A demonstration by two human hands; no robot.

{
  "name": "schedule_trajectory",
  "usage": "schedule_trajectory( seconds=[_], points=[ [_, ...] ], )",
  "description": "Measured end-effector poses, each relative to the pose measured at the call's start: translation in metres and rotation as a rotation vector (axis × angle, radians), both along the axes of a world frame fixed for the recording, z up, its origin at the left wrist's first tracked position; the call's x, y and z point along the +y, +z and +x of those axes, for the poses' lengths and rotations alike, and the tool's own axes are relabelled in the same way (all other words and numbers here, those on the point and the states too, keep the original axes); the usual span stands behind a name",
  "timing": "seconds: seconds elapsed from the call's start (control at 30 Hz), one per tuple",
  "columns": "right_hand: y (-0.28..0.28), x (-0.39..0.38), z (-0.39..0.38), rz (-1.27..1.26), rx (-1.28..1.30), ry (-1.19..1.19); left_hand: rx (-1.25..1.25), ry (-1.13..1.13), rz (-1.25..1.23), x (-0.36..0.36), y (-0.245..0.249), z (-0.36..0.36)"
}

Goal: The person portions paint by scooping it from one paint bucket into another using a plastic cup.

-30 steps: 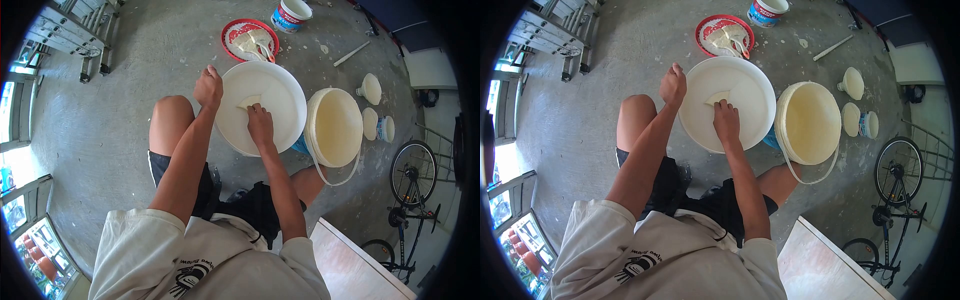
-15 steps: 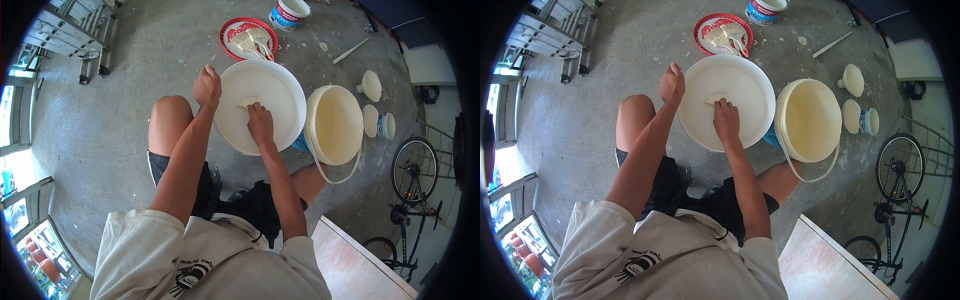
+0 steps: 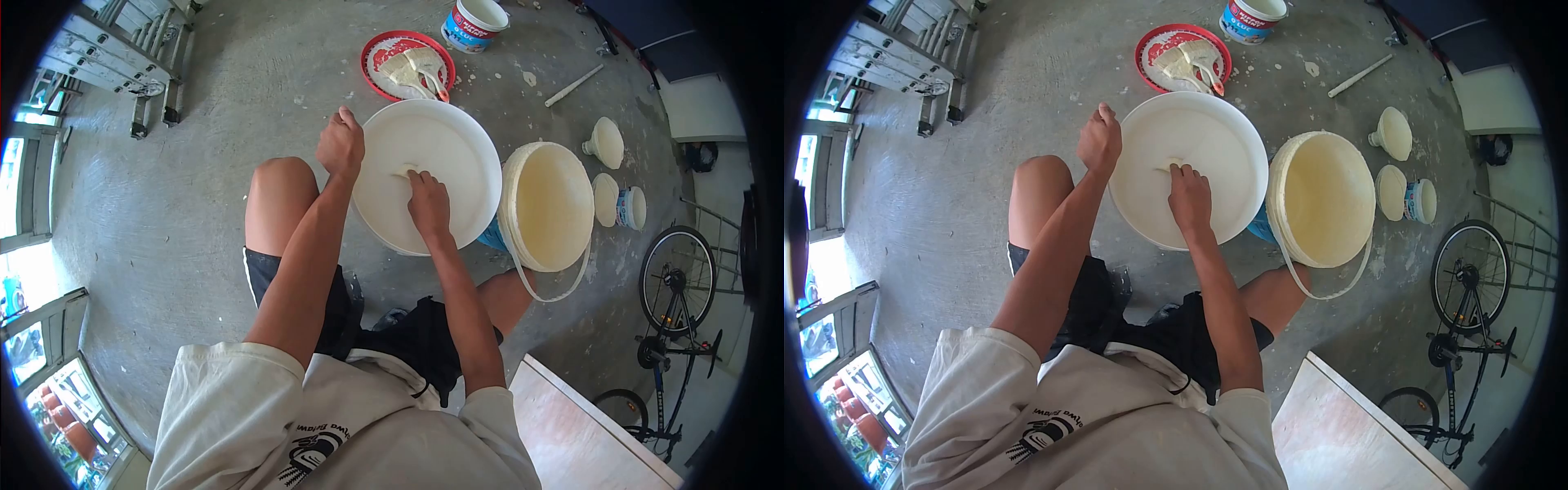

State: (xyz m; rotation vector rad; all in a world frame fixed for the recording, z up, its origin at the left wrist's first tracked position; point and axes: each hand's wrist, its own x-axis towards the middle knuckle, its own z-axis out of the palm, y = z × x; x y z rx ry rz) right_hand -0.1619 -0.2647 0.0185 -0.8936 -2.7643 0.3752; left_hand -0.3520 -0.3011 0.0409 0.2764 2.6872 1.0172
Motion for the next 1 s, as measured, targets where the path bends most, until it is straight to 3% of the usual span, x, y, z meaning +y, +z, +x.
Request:
schedule_trajectory(
  seconds=[0.23, 0.43, 0.53, 0.6, 1.0],
  points=[
    [0.017, 0.009, -0.004, -0.05, -0.081, -0.026, -0.03, 0.009, 0.016, -0.001, 0.004, 0.001],
    [0.023, 0.031, -0.006, -0.122, 0.062, -0.028, -0.013, 0.011, 0.021, -0.001, 0.004, 0.0],
    [0.033, 0.042, -0.005, -0.202, -0.013, -0.018, -0.007, 0.002, 0.019, -0.001, 0.002, 0.0],
    [0.04, 0.05, -0.004, -0.424, 0.012, -0.132, -0.007, 0.013, 0.029, -0.001, 0.001, 0.0],
    [0.027, 0.066, 0.0, -0.227, -0.33, -0.097, -0.036, 0.011, 0.044, -0.002, 0.003, 0.001]
  ],
)
